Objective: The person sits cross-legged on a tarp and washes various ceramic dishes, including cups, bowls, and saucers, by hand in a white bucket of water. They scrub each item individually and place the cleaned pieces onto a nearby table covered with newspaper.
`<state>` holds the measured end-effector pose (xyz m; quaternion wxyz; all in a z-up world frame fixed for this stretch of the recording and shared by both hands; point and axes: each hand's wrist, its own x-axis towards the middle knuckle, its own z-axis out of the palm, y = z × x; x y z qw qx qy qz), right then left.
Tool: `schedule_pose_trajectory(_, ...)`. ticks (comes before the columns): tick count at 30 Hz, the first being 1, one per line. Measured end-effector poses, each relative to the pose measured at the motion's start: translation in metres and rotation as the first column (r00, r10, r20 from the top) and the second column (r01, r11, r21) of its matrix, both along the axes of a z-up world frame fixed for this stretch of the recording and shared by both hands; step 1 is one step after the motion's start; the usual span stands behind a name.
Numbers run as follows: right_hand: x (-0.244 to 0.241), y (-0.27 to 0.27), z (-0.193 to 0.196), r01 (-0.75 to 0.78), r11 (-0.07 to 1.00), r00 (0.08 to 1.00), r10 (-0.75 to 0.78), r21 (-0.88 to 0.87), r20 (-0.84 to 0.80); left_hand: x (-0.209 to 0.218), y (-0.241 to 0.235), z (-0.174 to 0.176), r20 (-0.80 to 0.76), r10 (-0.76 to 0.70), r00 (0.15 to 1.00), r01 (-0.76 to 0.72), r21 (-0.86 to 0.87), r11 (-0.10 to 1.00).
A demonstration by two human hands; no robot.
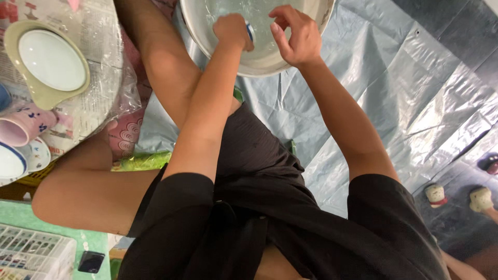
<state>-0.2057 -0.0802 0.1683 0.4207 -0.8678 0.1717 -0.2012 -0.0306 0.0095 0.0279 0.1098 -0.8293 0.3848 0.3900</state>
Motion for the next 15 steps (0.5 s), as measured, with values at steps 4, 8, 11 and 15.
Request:
schedule_pose_trajectory(4,0.005,-0.004,0.001,-0.003,1.000,1.000,0.003,0.015,0.011,0.001,-0.004,-0.022,0.039,0.138,0.990,-0.130,-0.159,0.979)
schedule_pose_trajectory(8,0.004,-0.003,0.001,-0.005,1.000,1.000,0.005,0.022,0.019,0.003,0.004,-0.035,-0.040,0.165,0.985,-0.167,-0.417,0.894)
schedule_pose_trajectory(11,0.006,-0.003,-0.001,0.014,0.998,1.000,-0.015,-0.055,-0.014,0.004,0.001,-0.045,-0.093,0.163,0.982,-0.186,-0.607,0.773)
schedule_pose_trajectory(15,0.007,-0.002,0.003,0.012,0.995,0.996,-0.020,-0.099,-0.086,-0.005,-0.001,-0.026,-0.225,0.196,0.955,-0.298,-0.720,0.627)
